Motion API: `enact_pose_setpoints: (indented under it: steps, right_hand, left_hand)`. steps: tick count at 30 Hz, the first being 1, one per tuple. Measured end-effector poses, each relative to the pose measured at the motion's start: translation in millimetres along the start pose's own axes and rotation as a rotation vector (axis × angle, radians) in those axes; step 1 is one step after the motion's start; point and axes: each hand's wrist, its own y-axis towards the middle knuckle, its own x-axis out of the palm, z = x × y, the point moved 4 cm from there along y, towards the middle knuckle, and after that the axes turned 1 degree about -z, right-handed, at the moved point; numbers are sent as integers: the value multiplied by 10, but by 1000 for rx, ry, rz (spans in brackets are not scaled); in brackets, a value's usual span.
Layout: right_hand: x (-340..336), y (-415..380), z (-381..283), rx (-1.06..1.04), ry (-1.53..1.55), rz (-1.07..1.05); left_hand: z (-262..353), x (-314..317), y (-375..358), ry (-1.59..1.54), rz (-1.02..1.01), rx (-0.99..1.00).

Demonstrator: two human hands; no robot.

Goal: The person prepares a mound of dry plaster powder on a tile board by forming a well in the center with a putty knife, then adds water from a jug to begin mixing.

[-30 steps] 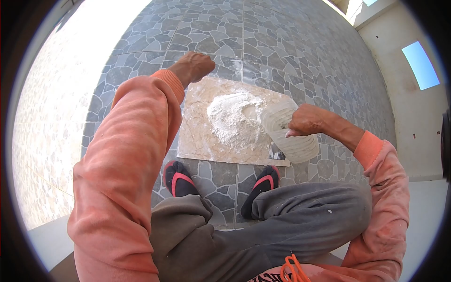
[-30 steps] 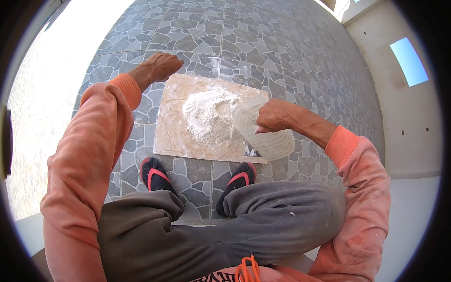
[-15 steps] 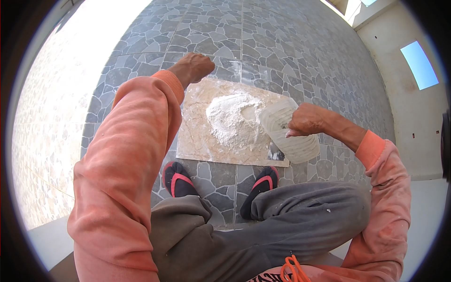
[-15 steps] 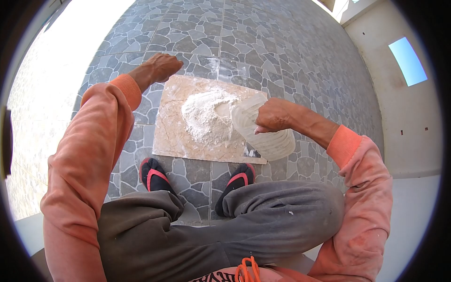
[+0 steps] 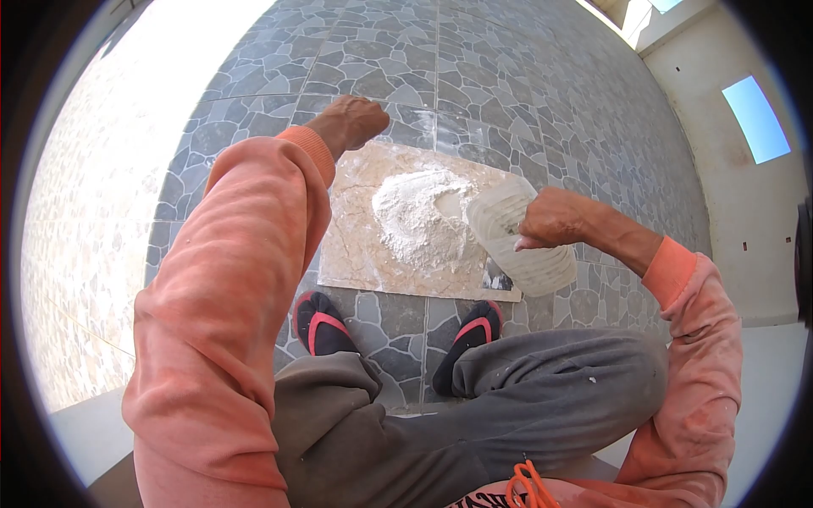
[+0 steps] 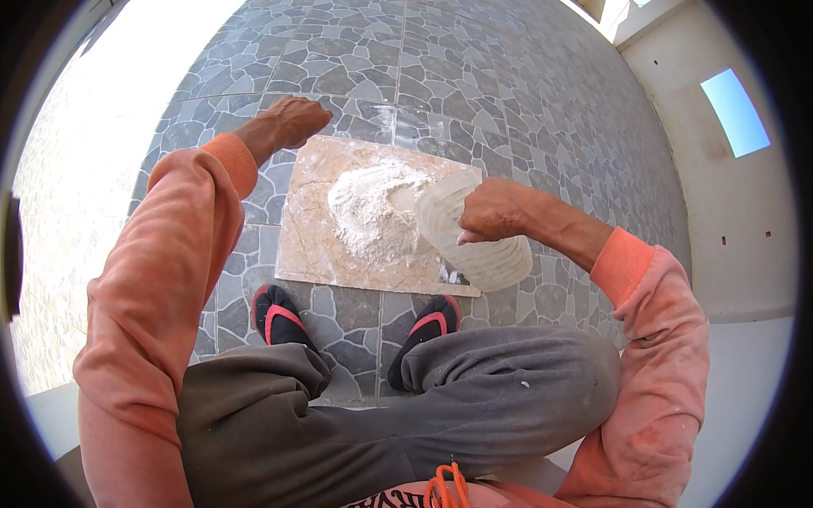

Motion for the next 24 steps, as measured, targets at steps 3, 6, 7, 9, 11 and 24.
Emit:
enact_pose_setpoints:
  steps: [3,6,7,9,11,24]
  right_hand:
    - [-3,2,-4,-6,-3,5]
    - [-21,-2,-16,-10,2,6]
    - [-15,0,-17,-8,6,7]
    - [-1,-8,-12,-3,17,17]
    - [25,-38,7,3,28,35]
    - [150,-267,201,113,17,58]
  left_hand:
    - [-8,8,6,-7,-1,1]
    - [0,-9,-1,-3,-2,1]
    - [10,-21,-10,-3,-7,-3]
    - [38,-53,-38,5,-11,-7]
    - [61,-83,-85,20,-8,-10]
    - [73,-15,-71,11,-24,8]
